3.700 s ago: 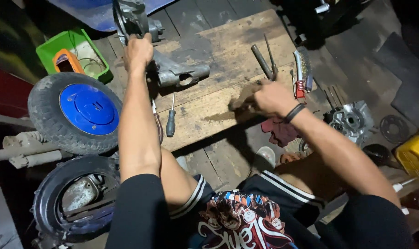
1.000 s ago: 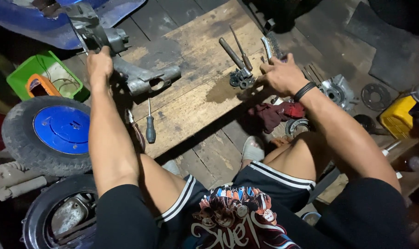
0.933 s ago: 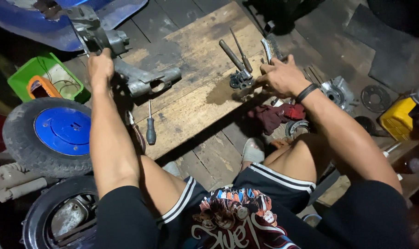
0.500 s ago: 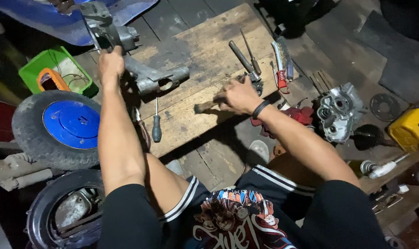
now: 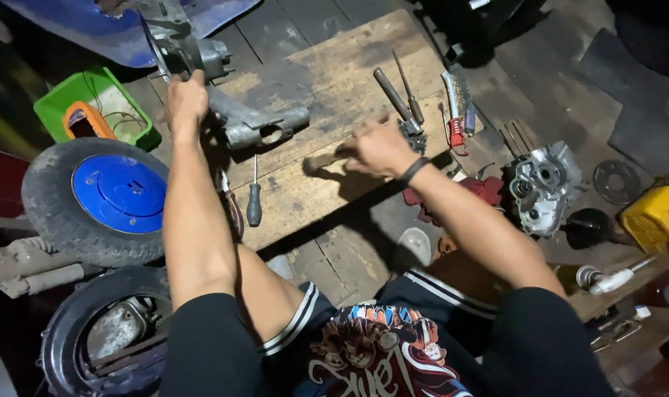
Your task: Cleaning and scraping dirt from a motorcycle engine casing using a small tool on a workshop floor.
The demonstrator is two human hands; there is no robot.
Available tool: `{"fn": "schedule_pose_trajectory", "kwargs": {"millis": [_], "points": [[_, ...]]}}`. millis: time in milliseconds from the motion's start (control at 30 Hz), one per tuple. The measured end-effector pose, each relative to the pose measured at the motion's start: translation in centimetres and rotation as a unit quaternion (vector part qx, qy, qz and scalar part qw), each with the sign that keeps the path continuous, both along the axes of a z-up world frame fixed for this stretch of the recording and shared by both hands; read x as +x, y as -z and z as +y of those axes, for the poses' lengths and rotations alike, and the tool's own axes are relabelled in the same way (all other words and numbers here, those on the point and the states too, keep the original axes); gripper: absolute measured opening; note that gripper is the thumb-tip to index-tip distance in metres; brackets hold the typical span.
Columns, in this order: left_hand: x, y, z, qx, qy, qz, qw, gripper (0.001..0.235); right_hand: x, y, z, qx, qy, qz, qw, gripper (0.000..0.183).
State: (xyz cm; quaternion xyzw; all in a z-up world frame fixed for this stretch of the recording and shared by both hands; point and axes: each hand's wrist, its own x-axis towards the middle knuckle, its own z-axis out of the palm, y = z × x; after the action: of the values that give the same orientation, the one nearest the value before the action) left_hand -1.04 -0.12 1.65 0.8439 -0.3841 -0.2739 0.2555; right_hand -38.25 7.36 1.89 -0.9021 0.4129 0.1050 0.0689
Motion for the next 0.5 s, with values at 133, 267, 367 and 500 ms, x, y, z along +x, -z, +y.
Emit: {"fn": "schedule_pose_trajectory", "kwargs": {"millis": [133,267,367,500], "points": [[0.3,0.0,0.4,0.006,-0.002,-0.001,1.000,0.061,-0.8,-1.2,0.8,-0.032,0.003,0.031,0.999,0.044],[0.9,0.3,0.6,0.000,0.030,-0.002,1.000,0.064,-5.3,-3.5,-0.5,-0.085,0.045,0.121,0.988,0.033],[0.3,-0.5,1.0,-0.010,0.016,0.004,1.000,0.062,-6.8,-2.7,-3.4,-0.098,0.083,0.127,0.984,0.036],[0.3,-0.4,1.1,-0.012,0.013,0.008,1.000,0.064,-6.0,0.0,-6.3,-0.102,0.193,0.057,0.974,0.045]]}}
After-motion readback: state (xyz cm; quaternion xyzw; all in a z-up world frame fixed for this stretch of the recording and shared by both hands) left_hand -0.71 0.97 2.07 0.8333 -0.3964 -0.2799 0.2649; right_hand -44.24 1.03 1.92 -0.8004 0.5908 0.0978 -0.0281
